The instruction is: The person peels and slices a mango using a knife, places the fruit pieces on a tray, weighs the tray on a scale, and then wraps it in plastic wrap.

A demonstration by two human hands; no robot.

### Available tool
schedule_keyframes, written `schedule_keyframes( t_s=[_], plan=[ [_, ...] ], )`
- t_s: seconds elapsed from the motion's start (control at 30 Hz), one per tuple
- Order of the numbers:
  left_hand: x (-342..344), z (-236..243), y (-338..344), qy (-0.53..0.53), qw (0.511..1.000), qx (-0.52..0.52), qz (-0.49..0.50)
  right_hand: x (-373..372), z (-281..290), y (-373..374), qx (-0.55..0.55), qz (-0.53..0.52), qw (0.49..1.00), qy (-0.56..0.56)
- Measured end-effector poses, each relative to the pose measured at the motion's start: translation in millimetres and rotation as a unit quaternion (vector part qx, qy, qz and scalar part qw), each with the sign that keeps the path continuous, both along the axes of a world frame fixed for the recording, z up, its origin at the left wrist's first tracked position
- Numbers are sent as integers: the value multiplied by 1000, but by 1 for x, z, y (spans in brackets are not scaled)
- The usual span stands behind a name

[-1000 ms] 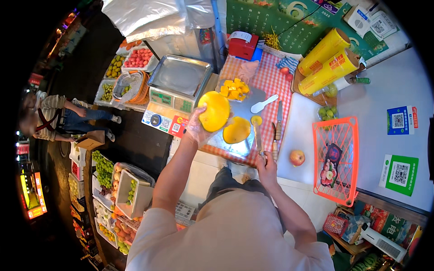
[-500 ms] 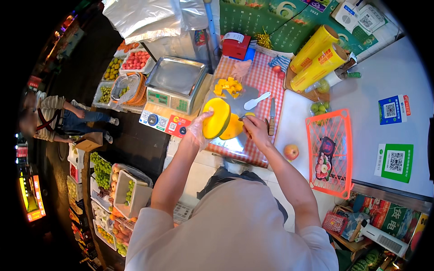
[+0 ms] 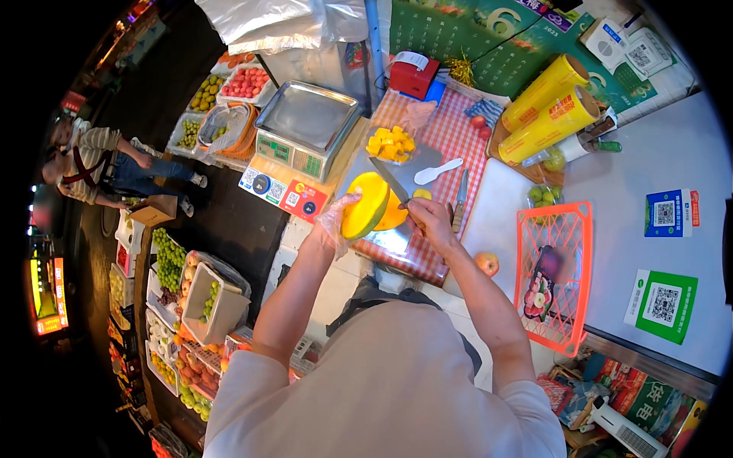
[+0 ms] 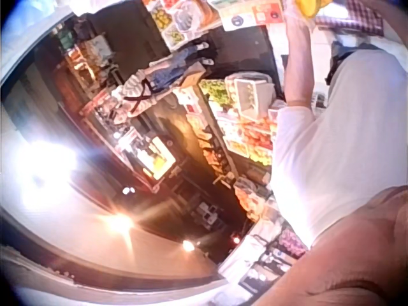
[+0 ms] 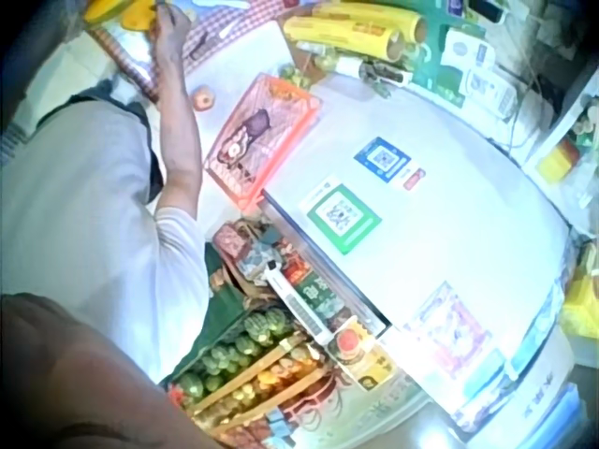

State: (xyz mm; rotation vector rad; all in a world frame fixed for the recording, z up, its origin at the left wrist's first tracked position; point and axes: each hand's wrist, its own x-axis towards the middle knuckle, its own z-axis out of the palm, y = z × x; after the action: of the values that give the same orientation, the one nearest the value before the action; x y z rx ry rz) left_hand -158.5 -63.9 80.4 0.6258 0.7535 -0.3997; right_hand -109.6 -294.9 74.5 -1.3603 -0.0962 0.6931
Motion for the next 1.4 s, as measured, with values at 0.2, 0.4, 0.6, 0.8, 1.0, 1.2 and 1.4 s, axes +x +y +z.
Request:
schedule_keyframes(
  t_s=[0.2,0.4,0.6,0.8,1.0,1.2,1.4],
  plan=[
    [5,-3,3,1,1000,12,-4,7,1,13,-14,-14,1000,-4],
    [9,14,13,35,998,50,25,16,-14,10,39,50,998,25],
    [0,-4,23,37,999,24,31,3,-10,22,-6,49,999,20],
    [-1,-9,23,51,998,-10,45,-6,-8,27,-43,74,996,-6],
    [0,-14,26,53,998,4,41,-15,-16,27,-51,63,996,-26],
    [5,-2,17,76,993,-24,86,-25,-18,34,-98,-2,985,-144],
    [14,-19,10,74,989,-56,111,-37,-31,24,-122,-6,971,-204]
  ],
)
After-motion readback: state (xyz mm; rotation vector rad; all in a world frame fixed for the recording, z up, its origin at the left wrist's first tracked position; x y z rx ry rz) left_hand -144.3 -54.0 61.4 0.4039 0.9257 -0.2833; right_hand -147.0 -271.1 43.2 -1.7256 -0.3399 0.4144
